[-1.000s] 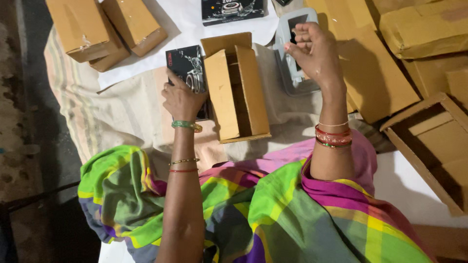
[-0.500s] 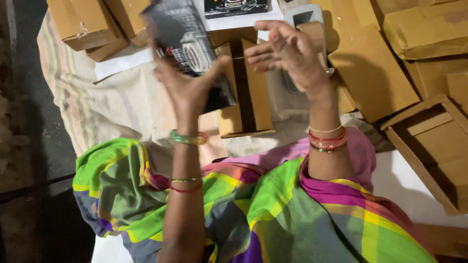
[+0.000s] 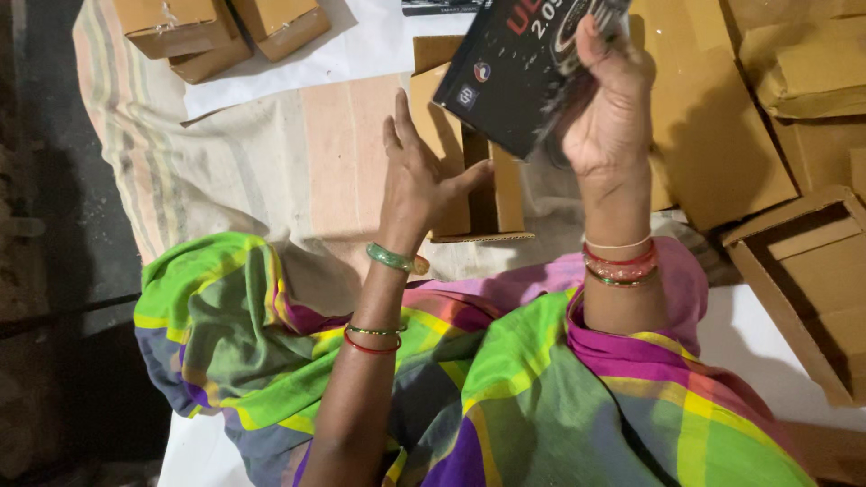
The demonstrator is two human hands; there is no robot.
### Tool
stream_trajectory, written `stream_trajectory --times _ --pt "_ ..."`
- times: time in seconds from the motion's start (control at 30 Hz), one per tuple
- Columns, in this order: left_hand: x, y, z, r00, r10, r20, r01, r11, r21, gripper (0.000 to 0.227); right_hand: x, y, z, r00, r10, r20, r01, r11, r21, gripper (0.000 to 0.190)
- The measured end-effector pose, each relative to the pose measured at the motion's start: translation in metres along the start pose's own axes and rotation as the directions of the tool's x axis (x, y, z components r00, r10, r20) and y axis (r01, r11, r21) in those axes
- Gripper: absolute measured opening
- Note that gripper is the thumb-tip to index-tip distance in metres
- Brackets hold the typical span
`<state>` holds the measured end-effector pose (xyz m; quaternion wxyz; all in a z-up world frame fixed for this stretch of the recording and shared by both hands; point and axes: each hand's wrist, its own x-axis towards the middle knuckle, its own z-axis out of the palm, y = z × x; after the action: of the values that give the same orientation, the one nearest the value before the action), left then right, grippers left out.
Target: The person packs smartwatches into cardboard boxes. They place the watch and its accessories into a product box, put the product box into a shipping box, close the flaps, and seal the box with packing tape using a tape dispenser.
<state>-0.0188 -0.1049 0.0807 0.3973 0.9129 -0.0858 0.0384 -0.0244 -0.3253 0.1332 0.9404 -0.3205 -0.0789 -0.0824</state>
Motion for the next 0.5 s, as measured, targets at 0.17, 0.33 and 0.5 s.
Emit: stream_trajectory --times 0.17,0.33,0.5 --pt "0.0 -0.036 0.024 0.925 0.376 -0.058 -0.364 0.919 0.153 0.074 -0.003 0.036 0.007 0.951 0.294 0.094 -0.307 0.935 0.176 0.022" --pt "0.001 -0.054 0.032 0.981 0.09 0.17 -0.062 0.984 -0.165 0.057 0.006 0.065 -0.004 0.96 0.276 -0.039 -0.279 0.948 -0.151 0.021" --pt "0.005 -0.035 0.027 0.956 0.238 -0.168 -0.255 0.964 -0.082 0.075 0.011 0.05 -0.013 0.975 0.224 0.005 -0.221 0.966 -0.136 0.028"
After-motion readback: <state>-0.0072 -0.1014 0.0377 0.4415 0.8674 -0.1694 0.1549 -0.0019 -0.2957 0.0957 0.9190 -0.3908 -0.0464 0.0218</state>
